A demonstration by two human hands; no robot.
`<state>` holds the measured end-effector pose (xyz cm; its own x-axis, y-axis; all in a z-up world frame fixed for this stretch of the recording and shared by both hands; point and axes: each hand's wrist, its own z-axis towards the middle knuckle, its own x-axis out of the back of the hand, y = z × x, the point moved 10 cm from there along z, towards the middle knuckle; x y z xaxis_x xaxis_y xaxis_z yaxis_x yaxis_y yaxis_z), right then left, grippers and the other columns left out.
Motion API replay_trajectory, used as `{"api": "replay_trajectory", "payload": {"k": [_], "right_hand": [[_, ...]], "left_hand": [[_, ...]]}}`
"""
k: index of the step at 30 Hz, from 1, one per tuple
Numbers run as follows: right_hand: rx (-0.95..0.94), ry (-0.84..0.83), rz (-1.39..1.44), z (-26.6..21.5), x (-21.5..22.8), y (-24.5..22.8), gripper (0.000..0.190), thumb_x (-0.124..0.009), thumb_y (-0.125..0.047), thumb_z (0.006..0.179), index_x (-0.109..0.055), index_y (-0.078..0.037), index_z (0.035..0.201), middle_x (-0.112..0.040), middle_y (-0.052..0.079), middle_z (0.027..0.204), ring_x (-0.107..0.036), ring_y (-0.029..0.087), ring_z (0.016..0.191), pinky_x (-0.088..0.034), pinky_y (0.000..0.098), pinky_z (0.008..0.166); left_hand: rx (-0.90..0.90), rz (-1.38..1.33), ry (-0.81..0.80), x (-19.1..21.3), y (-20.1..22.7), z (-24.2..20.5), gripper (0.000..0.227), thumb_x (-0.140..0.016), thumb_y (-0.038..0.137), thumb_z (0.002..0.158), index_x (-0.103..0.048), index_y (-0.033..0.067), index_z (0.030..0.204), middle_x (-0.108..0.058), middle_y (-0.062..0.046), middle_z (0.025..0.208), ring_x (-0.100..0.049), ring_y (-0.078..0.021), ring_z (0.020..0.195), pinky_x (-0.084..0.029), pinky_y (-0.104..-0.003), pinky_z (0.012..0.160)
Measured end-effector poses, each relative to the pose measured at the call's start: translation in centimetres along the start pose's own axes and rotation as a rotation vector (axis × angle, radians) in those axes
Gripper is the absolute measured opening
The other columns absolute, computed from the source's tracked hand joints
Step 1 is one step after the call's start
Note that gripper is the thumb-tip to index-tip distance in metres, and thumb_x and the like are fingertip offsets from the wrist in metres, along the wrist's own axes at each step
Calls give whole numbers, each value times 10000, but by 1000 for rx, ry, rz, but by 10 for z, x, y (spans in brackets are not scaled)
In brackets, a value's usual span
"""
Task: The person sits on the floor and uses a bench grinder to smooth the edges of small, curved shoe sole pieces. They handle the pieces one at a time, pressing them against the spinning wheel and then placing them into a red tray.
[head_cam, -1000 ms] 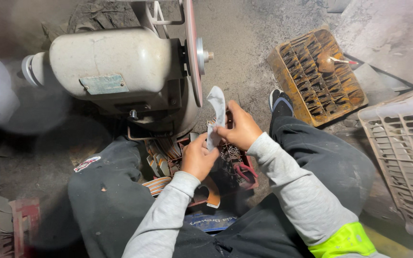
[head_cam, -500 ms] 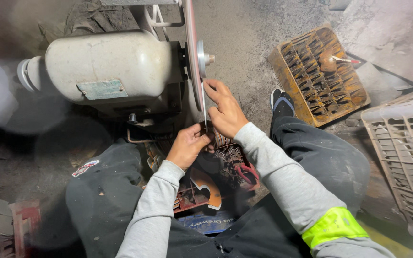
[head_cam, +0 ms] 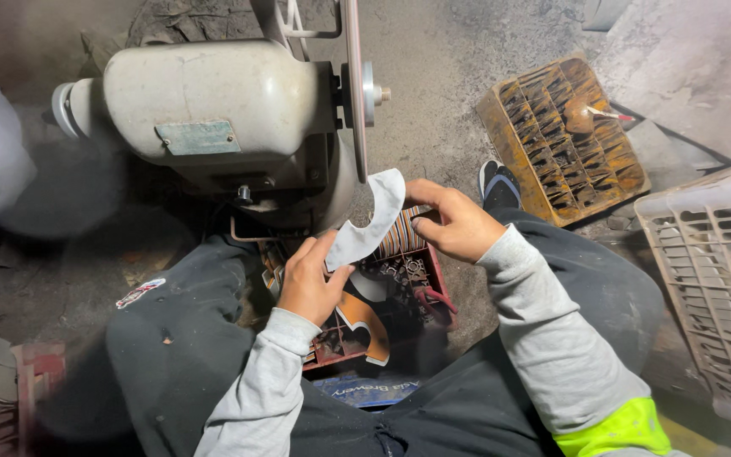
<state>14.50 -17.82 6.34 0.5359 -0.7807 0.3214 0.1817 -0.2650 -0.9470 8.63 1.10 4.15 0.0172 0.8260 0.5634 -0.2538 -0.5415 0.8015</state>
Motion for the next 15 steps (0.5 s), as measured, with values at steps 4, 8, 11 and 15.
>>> {"api": "replay_trajectory", "payload": {"k": [4,8,11,15], "right_hand": [[-77,9,28,2,2,13,480,-541,3,894,-577,5,1373,-701,137,1297,-646,224,1260,-480,327,1080],[-97,102,-122,4,5,24,439,-561,-17,884,-606,12,1319,-690,157,1218,-669,246,1182,-504,341,1039],[-45,193,-223,17,-1,24,492,-533,2,865,-569,27,1354,-611,212,1235,-618,322,1187,-477,377,1059],[93,308,-357,47,-5,26,650,-489,55,786,-495,69,1436,-501,286,1366,-485,445,1305,-388,440,1139]], "left_hand": [[172,-68,-179,-23,-13,-1,536,-801,111,768,-641,-7,1266,-683,-149,925,-638,-238,655,-545,-360,682],[349,-270,-375,-60,-26,-7,478,-774,167,835,-656,27,1276,-704,-74,819,-629,-148,652,-553,-318,661],[464,-721,-425,-83,-29,-3,378,-730,191,907,-667,-4,1225,-674,-8,854,-620,-98,690,-567,-290,663],[428,-940,-381,-84,-35,29,275,-691,212,1021,-676,-60,1062,-644,-65,848,-643,-145,713,-565,-294,683]]}}
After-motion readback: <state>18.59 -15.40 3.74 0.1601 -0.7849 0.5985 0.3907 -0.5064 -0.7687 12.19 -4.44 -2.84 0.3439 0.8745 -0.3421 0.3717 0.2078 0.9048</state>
